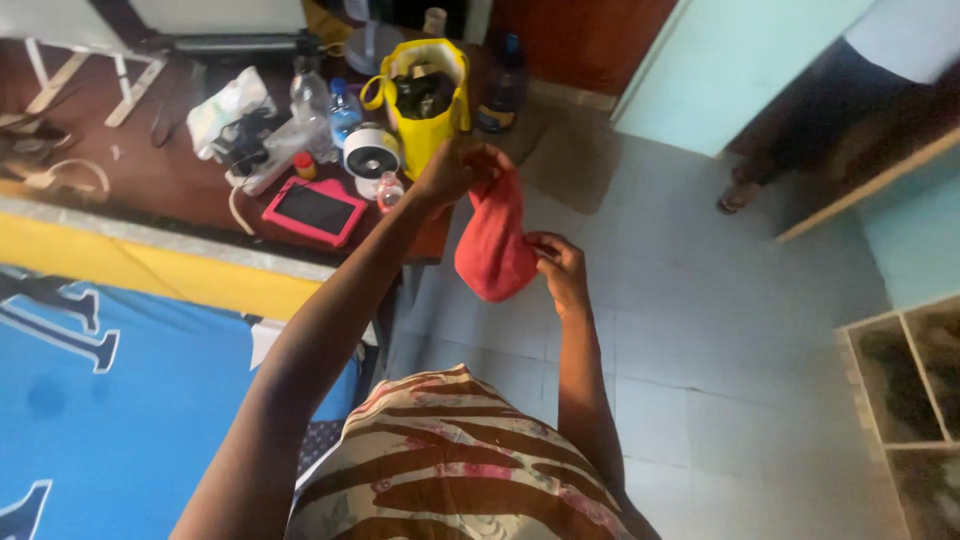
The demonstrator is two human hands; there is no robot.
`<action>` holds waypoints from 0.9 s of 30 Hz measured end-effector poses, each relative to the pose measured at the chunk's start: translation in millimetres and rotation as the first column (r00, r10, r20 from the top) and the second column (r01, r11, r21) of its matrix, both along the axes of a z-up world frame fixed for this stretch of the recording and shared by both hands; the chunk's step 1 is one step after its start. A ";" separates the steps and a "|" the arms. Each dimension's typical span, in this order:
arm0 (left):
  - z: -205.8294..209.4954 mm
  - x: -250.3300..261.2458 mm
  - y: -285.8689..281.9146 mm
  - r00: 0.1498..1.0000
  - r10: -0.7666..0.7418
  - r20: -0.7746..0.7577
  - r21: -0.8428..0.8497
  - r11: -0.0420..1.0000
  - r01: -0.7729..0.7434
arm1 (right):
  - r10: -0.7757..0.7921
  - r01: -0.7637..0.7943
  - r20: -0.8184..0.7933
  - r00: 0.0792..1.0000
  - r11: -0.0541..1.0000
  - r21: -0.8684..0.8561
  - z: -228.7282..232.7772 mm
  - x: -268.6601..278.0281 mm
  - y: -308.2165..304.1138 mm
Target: Cleaning a bedsheet with a wet cloth and moving a pillow.
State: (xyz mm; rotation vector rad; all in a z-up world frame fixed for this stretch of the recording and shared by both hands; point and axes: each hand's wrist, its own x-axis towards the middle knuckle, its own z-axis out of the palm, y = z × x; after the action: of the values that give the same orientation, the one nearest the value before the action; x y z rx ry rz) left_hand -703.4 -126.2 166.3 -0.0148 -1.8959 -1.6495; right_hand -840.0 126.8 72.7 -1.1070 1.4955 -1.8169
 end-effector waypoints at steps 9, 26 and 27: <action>59.1 -77.9 -8.6 0.984 -0.168 0.055 -0.534 0.828 0.171 | -0.191 0.127 -0.355 0.915 0.972 -0.196 152.0 2.0 -24.7; 49.3 -150.3 -86.4 0.996 -0.079 0.049 -0.590 0.802 0.092 | -0.398 0.552 -0.640 0.658 0.832 0.050 142.2 -86.1 -38.6; 44.7 -159.0 -89.8 0.997 -0.027 0.075 -0.599 0.798 0.067 | -0.417 0.558 -0.667 0.618 0.830 -0.001 146.6 -91.0 -37.9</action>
State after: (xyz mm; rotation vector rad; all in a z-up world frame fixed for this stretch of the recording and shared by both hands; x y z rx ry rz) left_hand -862.4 -216.0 211.0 -0.2759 -2.4117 -1.0120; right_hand -930.9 88.9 219.3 -1.3946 2.5640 -1.5927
